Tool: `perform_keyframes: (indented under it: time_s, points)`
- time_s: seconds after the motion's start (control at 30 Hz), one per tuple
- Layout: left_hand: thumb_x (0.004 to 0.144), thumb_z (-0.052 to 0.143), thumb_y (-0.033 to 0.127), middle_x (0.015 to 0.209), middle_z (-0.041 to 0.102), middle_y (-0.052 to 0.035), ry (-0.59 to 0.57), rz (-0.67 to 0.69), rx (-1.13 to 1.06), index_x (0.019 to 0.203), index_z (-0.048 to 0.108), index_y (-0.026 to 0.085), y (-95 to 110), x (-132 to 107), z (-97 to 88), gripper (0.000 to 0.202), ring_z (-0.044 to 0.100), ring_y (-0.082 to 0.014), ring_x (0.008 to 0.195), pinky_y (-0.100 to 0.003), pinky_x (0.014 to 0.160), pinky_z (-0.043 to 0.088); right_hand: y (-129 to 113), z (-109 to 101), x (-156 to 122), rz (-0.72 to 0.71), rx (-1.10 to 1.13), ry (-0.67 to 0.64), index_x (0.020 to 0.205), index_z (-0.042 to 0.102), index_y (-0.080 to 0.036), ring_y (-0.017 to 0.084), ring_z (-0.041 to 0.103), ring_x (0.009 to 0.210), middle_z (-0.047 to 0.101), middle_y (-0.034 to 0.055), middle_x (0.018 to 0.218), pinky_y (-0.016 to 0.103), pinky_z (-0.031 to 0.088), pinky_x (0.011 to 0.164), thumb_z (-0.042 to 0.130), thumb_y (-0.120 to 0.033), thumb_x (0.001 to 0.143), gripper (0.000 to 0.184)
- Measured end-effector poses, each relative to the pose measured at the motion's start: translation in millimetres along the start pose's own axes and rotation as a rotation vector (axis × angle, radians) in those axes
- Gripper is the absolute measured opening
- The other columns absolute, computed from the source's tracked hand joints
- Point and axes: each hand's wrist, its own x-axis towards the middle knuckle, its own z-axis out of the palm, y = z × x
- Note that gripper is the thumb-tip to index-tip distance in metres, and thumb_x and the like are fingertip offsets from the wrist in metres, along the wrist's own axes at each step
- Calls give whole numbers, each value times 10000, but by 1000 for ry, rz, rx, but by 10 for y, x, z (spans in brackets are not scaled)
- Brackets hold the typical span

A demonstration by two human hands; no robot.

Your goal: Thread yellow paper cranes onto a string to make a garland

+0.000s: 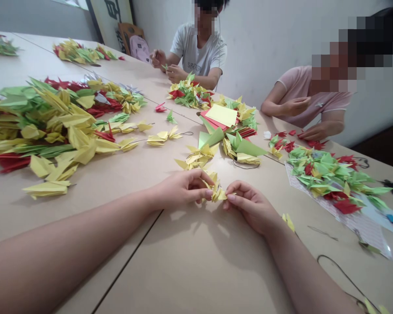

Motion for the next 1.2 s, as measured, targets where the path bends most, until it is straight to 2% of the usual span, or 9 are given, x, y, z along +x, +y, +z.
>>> perform_keyframes:
  time_s: [0.3, 0.53, 0.63, 0.7, 0.83, 0.9, 0.97, 1.03, 1.2]
  points:
    - [796, 517, 343, 658, 549, 35, 83, -6, 7, 945, 467, 176, -19, 3, -1, 229, 530, -82, 584, -205, 559, 426, -16, 19, -12, 15, -13, 6, 769, 564, -192, 89, 578, 615, 654, -18, 641, 213, 434, 633, 606, -237, 761, 61]
    - [771, 548, 338, 778, 618, -13, -103, 89, 176, 866, 580, 167, -22, -60, 6, 198, 551, -96, 673, -183, 572, 418, -13, 5, -19, 1, -43, -12, 747, 566, -189, 102, 579, 584, 623, -22, 596, 231, 436, 626, 630, -260, 734, 97]
    - [758, 562, 340, 705, 615, -5, -83, 124, 227, 906, 582, 169, -2, -92, 46, 227, 537, -88, 595, -178, 522, 402, -19, 10, -21, 9, -53, -16, 734, 563, -187, 101, 581, 571, 611, -25, 590, 229, 439, 616, 639, -270, 723, 113]
    - [773, 536, 358, 617, 577, 12, 94, 196, 220, 887, 572, 163, 25, -108, 49, 229, 498, -77, 517, -179, 481, 379, -23, 10, -24, 11, -38, -11, 729, 561, -187, 97, 582, 567, 614, -26, 582, 220, 439, 610, 637, -270, 723, 113]
    - [831, 424, 370, 511, 428, 46, 728, 334, 173, 762, 524, 179, 55, -98, -73, 226, 401, -76, 464, -194, 462, 338, -7, 10, -21, 7, 6, 63, 694, 560, -185, 107, 581, 532, 617, -21, 542, 226, 446, 582, 640, -280, 707, 125]
    - [844, 392, 358, 555, 434, 36, 875, 337, 256, 752, 517, 188, 48, -75, -159, 231, 422, -92, 531, -210, 532, 366, 18, 19, -20, -17, 27, 121, 673, 565, -185, 112, 580, 514, 618, -17, 532, 228, 445, 559, 630, -307, 707, 142]
    - [840, 398, 363, 655, 496, 10, 818, 344, 431, 751, 535, 187, 33, -52, -208, 240, 470, -116, 652, -236, 649, 395, 39, 33, -34, -79, 19, 197, 665, 575, -188, 115, 578, 510, 620, -12, 529, 232, 445, 549, 600, -344, 729, 170]
    - [821, 434, 402, 805, 550, -21, 634, 374, 634, 787, 571, 189, 17, -43, -204, 255, 493, -152, 814, -282, 788, 382, 25, 47, -74, -176, -45, 303, 670, 590, -190, 124, 580, 527, 616, -9, 539, 248, 452, 566, 572, -366, 754, 196]
    - [670, 564, 588, 1172, 509, -62, 317, 408, 872, 1077, 533, 226, -44, -93, -89, 546, 326, -271, 1163, -410, 981, 211, -254, 73, -285, -411, -198, 578, 678, 629, -201, 149, 603, 545, 615, -2, 585, 279, 461, 556, 575, -398, 756, 219]
